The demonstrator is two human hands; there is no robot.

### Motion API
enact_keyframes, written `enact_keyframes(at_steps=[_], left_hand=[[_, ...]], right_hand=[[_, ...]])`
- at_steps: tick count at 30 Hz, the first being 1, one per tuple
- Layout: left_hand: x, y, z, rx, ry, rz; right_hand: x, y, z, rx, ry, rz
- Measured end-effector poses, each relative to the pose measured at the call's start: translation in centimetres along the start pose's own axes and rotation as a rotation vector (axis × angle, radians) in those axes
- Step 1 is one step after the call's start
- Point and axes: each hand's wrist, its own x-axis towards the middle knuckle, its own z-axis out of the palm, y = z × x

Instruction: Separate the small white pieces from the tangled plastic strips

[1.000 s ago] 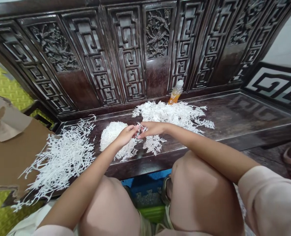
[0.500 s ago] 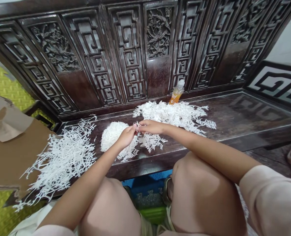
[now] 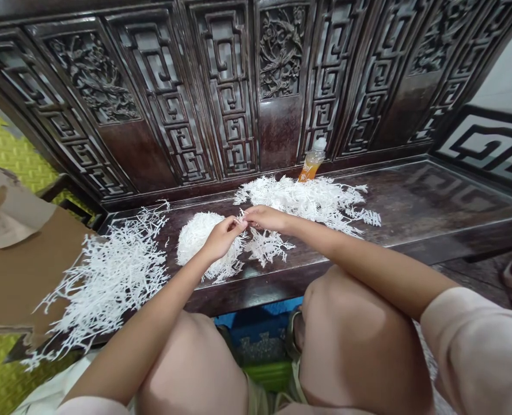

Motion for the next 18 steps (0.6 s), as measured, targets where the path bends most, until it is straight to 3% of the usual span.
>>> enact_keyframes(at_steps=[11,18], left_hand=[[0.13,-0.04,-0.09,0.117,0.038,0.039],[0.29,0.29,0.29,0.186,0.143,-0.046]], right_hand=[[-0.24,-0.06,0.06,-0.229,-0.021,-0.073],[0.17,-0.13,0.3,-0.428,0.083,-0.18]])
